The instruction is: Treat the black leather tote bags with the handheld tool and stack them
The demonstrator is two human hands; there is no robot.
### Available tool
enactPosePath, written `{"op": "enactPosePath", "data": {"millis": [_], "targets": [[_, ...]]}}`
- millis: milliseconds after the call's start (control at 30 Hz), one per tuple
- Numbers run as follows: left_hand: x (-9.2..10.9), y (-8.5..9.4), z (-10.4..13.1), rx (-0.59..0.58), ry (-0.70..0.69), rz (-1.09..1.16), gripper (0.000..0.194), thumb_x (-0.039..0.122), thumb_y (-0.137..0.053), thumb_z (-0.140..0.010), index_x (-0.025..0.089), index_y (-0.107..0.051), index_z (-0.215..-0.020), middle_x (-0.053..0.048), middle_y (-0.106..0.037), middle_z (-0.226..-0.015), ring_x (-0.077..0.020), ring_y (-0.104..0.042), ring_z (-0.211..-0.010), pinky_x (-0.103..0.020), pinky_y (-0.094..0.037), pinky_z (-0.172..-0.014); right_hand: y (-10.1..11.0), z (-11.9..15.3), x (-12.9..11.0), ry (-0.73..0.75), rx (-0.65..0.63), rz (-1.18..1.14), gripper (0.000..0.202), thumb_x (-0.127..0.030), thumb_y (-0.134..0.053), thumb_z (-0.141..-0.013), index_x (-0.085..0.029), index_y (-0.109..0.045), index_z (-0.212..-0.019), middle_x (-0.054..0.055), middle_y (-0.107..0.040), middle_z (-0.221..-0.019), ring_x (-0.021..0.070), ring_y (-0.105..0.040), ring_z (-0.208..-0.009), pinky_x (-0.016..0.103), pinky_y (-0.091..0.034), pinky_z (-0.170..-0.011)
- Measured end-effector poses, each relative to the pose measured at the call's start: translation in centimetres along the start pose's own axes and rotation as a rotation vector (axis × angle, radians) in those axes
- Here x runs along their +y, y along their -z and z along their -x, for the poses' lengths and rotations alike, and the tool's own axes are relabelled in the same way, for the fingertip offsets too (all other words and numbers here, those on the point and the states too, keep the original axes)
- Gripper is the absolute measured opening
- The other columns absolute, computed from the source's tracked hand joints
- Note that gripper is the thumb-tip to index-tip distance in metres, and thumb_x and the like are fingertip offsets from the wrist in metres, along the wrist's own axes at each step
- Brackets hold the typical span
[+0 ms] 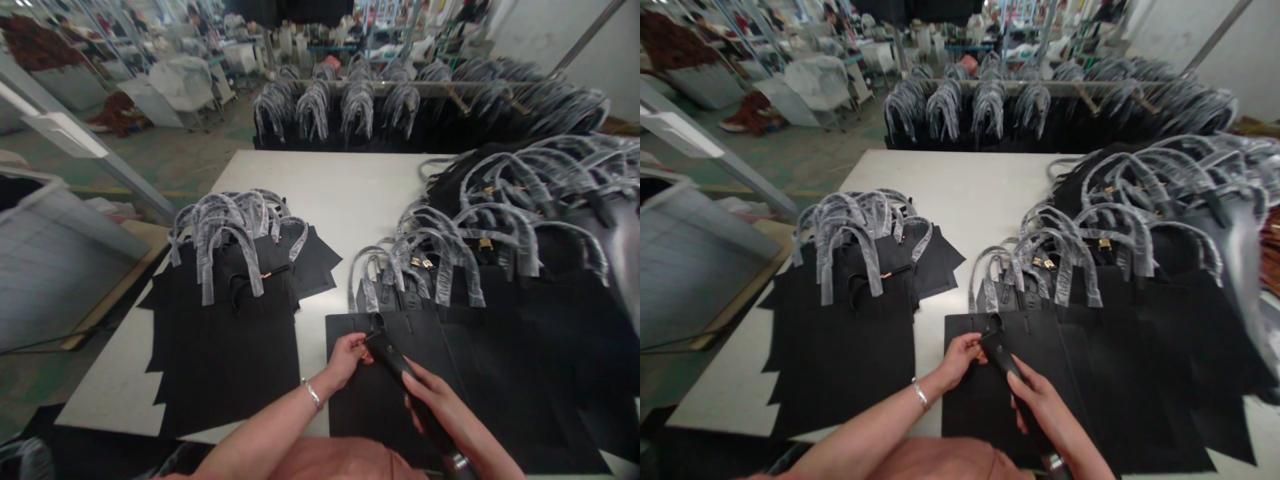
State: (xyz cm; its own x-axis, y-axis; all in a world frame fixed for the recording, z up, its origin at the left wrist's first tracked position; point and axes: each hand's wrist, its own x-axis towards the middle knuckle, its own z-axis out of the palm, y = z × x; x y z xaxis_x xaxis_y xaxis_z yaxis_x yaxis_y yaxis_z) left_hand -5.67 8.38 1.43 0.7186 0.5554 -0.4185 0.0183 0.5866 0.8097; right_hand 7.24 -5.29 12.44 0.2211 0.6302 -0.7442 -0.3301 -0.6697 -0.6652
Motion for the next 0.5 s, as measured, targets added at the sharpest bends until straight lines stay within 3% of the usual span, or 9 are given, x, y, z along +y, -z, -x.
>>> {"op": "enactPosePath", "data": {"millis": [300,500], "targets": [[0.3,-0.6,0.5,0.054,0.062,0.091,0.041,0.041,-0.078,-0.068,0.01,-0.064,-0.091,-0.009,-0.064,-0.086,-0.0162,-0.062,-0.071,-0.032,-0.053,-0.068,0.1,0.0,-1.6,0.082,0.149,-0.032,0.082,-0.053,-0.062,-0.079,-0.018,-0.032,-0.147,-0.006,-0.056,-0.057,0.0115,-0.053,-0.04,0.022,-0.042,-0.04],[0.4,-0.6,0.8,0.019,0.051,0.051,0.036,0.042,-0.074,-0.071,0.01,-0.066,-0.087,-0.007,-0.064,-0.078,-0.0164,-0.061,-0.068,-0.031,-0.053,-0.065,0.8,0.3,-0.4,-0.038,-0.001,0.013,0.075,-0.054,-0.059,-0.083,-0.022,-0.035,-0.147,-0.005,-0.058,-0.058,0.0106,-0.054,-0.038,0.02,-0.039,-0.038]]}}
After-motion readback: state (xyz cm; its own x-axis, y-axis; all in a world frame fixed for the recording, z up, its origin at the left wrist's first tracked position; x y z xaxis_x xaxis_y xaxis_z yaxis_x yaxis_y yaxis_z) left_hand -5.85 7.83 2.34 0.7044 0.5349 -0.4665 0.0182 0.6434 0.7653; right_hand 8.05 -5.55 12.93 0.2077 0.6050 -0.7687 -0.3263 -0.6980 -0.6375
